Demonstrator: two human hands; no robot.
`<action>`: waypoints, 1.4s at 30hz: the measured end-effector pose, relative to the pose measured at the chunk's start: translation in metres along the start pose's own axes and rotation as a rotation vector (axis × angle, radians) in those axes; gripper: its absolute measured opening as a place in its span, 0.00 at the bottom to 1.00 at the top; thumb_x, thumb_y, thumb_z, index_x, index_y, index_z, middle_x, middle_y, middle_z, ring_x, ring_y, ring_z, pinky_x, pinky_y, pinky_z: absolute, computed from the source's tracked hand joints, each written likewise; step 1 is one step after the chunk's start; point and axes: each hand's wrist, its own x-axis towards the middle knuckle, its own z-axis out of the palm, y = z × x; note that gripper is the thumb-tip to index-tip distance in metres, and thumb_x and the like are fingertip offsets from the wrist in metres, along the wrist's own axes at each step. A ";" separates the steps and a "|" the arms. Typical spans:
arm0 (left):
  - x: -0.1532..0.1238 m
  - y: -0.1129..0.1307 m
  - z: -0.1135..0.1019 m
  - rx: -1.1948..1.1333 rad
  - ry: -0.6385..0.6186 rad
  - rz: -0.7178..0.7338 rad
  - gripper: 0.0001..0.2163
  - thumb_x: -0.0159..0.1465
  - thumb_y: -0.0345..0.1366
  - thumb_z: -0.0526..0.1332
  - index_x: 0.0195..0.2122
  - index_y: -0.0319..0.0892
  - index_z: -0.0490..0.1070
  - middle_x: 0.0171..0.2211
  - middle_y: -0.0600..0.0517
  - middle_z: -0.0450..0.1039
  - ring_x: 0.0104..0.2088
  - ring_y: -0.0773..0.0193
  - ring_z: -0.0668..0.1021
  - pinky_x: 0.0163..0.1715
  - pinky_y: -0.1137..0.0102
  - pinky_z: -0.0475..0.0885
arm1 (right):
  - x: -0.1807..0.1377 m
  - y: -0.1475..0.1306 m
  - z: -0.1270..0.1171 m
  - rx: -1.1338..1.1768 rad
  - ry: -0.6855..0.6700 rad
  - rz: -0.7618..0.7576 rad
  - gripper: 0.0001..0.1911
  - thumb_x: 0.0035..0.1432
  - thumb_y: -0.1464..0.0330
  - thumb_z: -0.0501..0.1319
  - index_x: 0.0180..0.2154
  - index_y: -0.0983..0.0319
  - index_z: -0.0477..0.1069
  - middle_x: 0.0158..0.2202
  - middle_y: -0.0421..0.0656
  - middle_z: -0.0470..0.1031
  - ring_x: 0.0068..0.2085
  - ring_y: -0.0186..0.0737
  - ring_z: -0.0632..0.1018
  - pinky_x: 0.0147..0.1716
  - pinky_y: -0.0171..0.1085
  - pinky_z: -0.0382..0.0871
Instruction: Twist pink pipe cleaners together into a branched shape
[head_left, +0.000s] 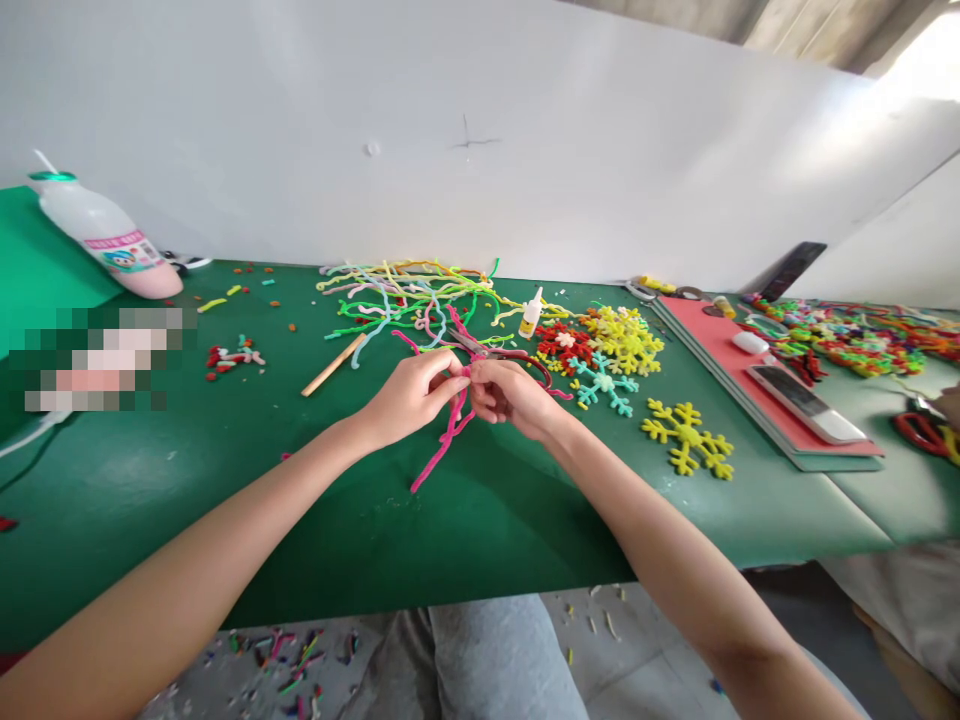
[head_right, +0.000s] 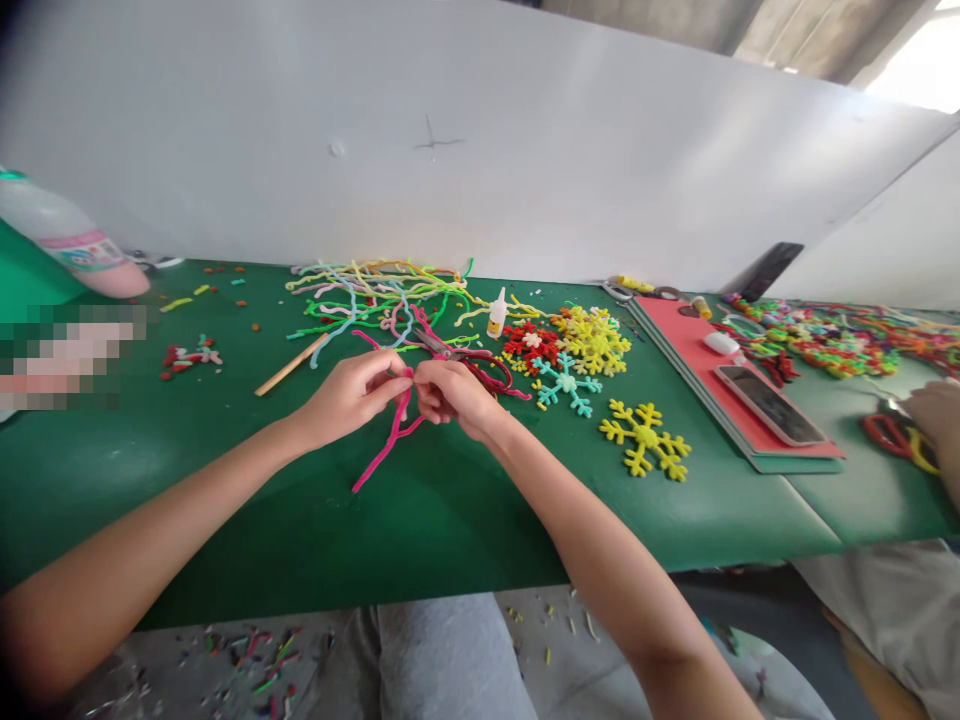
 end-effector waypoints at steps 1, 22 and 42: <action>0.000 0.000 0.000 -0.007 -0.002 -0.023 0.09 0.66 0.38 0.56 0.29 0.42 0.64 0.23 0.57 0.63 0.22 0.69 0.64 0.25 0.73 0.57 | 0.000 0.000 -0.001 0.017 -0.022 0.028 0.14 0.55 0.64 0.56 0.20 0.61 0.59 0.15 0.33 0.54 0.15 0.30 0.65 0.14 0.31 0.48; -0.001 -0.007 0.007 0.173 0.081 0.163 0.08 0.65 0.30 0.55 0.28 0.41 0.62 0.25 0.57 0.64 0.25 0.69 0.65 0.27 0.73 0.59 | 0.000 0.004 0.016 0.000 0.200 -0.093 0.17 0.50 0.74 0.54 0.15 0.60 0.49 0.14 0.32 0.48 0.14 0.23 0.54 0.15 0.29 0.44; -0.002 -0.007 0.009 0.220 0.055 0.113 0.07 0.65 0.32 0.55 0.28 0.42 0.63 0.27 0.55 0.67 0.26 0.69 0.69 0.29 0.72 0.62 | 0.005 0.012 0.009 -0.173 0.233 -0.145 0.14 0.49 0.71 0.53 0.16 0.60 0.53 0.13 0.33 0.52 0.16 0.25 0.55 0.16 0.32 0.44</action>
